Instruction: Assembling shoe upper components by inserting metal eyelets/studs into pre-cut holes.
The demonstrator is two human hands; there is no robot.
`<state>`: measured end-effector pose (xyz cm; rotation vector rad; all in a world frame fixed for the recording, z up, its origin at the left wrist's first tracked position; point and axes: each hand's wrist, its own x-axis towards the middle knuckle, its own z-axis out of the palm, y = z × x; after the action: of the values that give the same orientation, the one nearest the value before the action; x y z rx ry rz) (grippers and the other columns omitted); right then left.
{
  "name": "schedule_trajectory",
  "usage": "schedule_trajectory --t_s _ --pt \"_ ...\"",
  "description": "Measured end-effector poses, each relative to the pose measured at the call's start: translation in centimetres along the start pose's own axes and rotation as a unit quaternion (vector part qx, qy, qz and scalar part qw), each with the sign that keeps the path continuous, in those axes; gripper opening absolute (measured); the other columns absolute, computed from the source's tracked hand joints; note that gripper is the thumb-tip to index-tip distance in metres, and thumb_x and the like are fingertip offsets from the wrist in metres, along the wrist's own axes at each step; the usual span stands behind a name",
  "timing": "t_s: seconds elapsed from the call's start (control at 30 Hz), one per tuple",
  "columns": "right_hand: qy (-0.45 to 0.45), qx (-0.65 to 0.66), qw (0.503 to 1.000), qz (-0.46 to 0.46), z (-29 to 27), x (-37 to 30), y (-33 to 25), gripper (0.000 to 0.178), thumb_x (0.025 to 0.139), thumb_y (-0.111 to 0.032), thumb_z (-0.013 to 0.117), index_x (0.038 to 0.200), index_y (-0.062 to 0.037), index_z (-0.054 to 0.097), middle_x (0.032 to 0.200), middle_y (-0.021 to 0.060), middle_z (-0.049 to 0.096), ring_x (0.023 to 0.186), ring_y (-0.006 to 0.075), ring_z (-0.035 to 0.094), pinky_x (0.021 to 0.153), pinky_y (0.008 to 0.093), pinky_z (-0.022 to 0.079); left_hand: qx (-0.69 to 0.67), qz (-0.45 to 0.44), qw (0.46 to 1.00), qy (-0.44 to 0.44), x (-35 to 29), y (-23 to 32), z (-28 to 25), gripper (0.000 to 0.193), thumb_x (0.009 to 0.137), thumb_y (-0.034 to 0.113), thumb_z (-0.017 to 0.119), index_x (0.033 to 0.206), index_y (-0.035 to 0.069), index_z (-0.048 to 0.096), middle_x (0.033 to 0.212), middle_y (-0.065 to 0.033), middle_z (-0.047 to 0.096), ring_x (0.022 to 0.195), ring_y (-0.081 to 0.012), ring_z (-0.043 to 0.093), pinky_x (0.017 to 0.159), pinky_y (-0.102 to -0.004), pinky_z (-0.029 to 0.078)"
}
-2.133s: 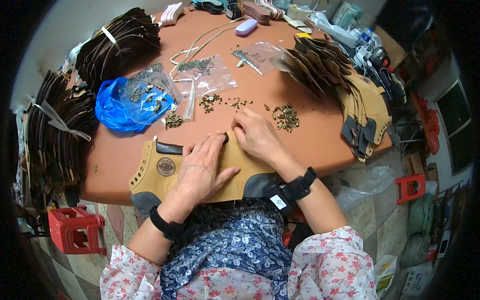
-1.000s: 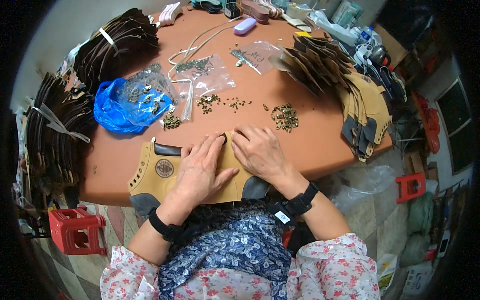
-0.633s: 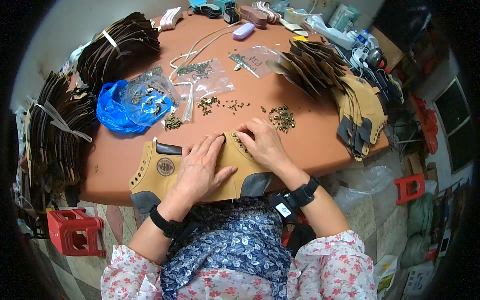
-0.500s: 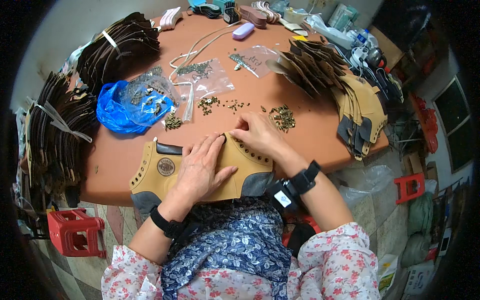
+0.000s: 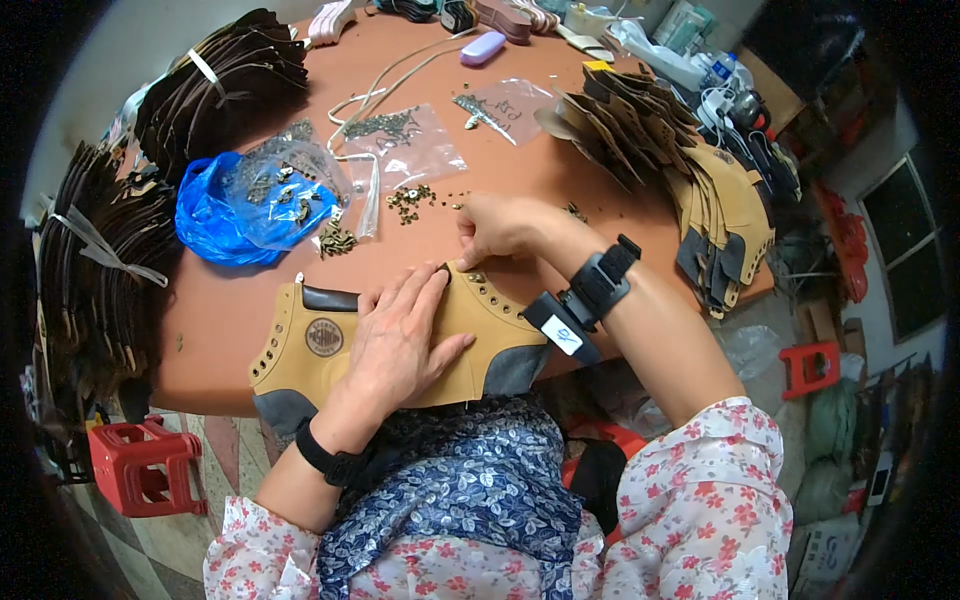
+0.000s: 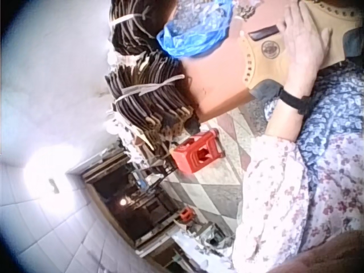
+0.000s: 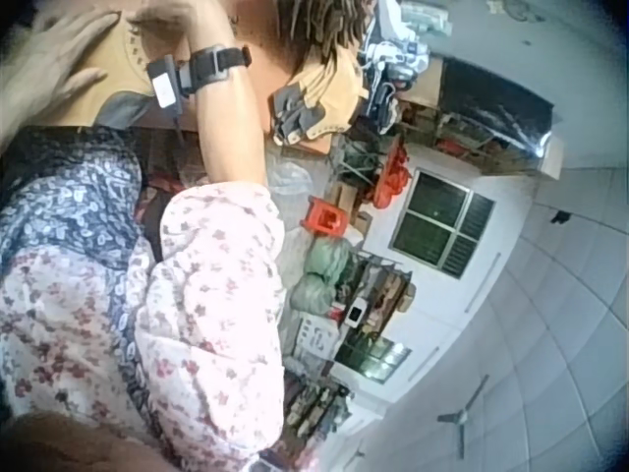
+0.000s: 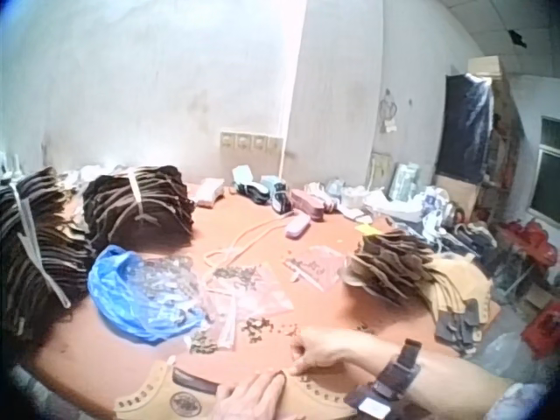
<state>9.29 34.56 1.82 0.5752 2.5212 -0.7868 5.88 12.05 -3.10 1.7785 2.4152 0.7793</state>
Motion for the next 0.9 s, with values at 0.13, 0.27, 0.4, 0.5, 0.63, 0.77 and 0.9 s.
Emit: schedule_trajectory --t_s 0.13,0.27,0.4,0.5,0.63,0.77,0.9 --pt "-0.036 -0.062 0.997 0.024 -0.8 0.9 -0.9 0.034 0.073 -0.032 0.086 0.080 -0.0049 0.066 0.067 0.0062 0.066 0.061 0.0177 0.062 0.054 0.0350 0.047 0.004 0.006 1.000 0.008 -0.1 -0.2 0.5 0.071 0.084 0.043 0.071 0.138 0.002 0.049 0.142 -0.0157 0.050 0.133 -0.0296 0.045 0.107 -0.0468 0.033" --pt "-0.035 -0.098 0.994 0.015 -0.8 1.0 -1.5 0.037 0.072 -0.033 0.087 0.079 -0.0037 0.065 0.066 0.0063 0.066 0.061 0.0186 0.063 0.054 0.0348 0.048 0.009 0.004 1.000 0.005 -0.1 0.0 0.0 0.070 0.084 0.043 0.070 0.138 0.002 0.049 0.142 -0.0153 0.050 0.133 -0.0295 0.045 0.107 -0.0469 0.033" --pt "-0.036 -0.025 0.999 0.026 -0.6 0.9 -0.7 0.038 0.073 -0.031 0.086 0.080 -0.0012 0.064 0.065 0.0049 0.065 0.061 0.0175 0.062 0.054 0.0325 0.048 0.013 0.012 1.000 0.015 -0.1 -0.1 0.4 0.070 0.084 0.043 0.070 0.137 0.003 0.050 0.142 -0.0155 0.050 0.133 -0.0295 0.046 0.107 -0.0468 0.033" --pt "-0.025 -0.018 0.997 -0.065 -0.8 -0.6 0.4 0.039 0.073 -0.031 0.087 0.083 -0.0012 0.064 0.069 0.0048 0.066 0.065 0.0159 0.062 0.058 0.0310 0.049 0.010 0.016 1.000 0.021 0.1 -0.3 0.4 0.070 0.084 0.044 0.070 0.137 0.003 0.050 0.142 -0.0160 0.050 0.133 -0.0291 0.046 0.108 -0.0468 0.033" --pt "0.004 0.013 0.995 -0.101 0.0 -1.5 1.5 0.046 0.071 -0.031 0.088 0.095 -0.0013 0.062 0.083 0.0064 0.066 0.077 0.0159 0.062 0.067 0.0304 0.049 0.002 0.008 1.000 0.016 0.3 -0.3 0.2 0.070 0.084 0.044 0.070 0.136 0.003 0.050 0.141 -0.0159 0.051 0.133 -0.0286 0.046 0.108 -0.0470 0.033" --pt "0.015 -0.006 0.996 -0.088 0.7 -1.2 0.9 0.045 0.072 -0.027 0.087 0.097 -0.0020 0.060 0.082 0.0060 0.065 0.078 0.0179 0.061 0.069 0.0329 0.049 0.028 0.009 0.999 0.023 -0.1 -0.5 0.7 0.070 0.083 0.045 0.070 0.136 0.003 0.050 0.141 -0.0153 0.051 0.132 -0.0284 0.047 0.106 -0.0468 0.034" --pt "-0.013 -0.020 0.996 -0.087 0.1 -0.7 0.9 0.043 0.071 -0.027 0.087 0.092 -0.0027 0.059 0.080 0.0058 0.064 0.076 0.0188 0.060 0.067 0.0336 0.047 0.005 0.011 1.000 0.026 -0.2 -0.4 1.0 0.070 0.084 0.045 0.070 0.136 0.003 0.050 0.141 -0.0152 0.051 0.132 -0.0289 0.047 0.106 -0.0468 0.034"
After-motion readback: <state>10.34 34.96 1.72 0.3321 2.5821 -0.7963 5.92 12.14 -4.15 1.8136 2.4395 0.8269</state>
